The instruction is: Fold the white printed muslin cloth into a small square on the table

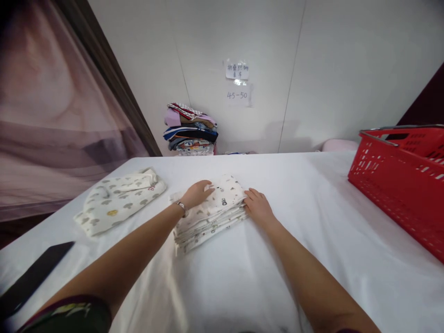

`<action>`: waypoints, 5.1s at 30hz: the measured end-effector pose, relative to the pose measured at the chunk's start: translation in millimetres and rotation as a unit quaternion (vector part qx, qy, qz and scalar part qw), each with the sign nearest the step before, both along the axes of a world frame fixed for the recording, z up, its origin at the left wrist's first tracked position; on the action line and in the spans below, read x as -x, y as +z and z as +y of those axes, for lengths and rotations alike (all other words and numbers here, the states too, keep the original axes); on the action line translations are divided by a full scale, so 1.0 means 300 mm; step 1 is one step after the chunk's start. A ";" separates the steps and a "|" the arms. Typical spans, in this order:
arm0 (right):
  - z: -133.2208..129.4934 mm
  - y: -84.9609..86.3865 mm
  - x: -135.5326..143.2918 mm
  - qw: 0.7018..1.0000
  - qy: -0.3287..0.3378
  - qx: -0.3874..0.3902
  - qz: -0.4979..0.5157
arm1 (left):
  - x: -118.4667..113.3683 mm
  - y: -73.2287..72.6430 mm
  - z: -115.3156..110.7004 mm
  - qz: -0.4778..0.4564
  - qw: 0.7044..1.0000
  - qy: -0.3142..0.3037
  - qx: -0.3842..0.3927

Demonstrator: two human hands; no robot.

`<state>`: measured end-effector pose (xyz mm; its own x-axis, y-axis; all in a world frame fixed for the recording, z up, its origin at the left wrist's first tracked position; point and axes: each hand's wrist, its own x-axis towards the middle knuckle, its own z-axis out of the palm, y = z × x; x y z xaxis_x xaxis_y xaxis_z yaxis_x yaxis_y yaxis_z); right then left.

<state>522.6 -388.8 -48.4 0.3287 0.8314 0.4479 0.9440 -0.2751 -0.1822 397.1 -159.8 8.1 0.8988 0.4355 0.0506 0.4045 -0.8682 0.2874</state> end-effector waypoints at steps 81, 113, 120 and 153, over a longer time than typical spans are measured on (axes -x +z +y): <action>-0.007 0.025 0.174 0.982 0.135 -0.005 -0.131 | 0.064 -0.093 0.061 0.066 0.998 -0.018 -0.015; 0.015 0.002 0.210 0.975 0.194 -0.063 -0.087 | 0.186 -0.126 -0.017 -0.017 0.994 -0.112 -0.005; -0.010 -0.005 0.180 0.977 0.194 -0.079 -0.046 | 0.206 -0.085 -0.031 -0.051 0.991 -0.117 0.038; 0.018 -0.031 0.177 0.982 0.157 -0.095 0.038 | 0.436 -0.099 -0.181 -0.204 0.976 -0.051 0.054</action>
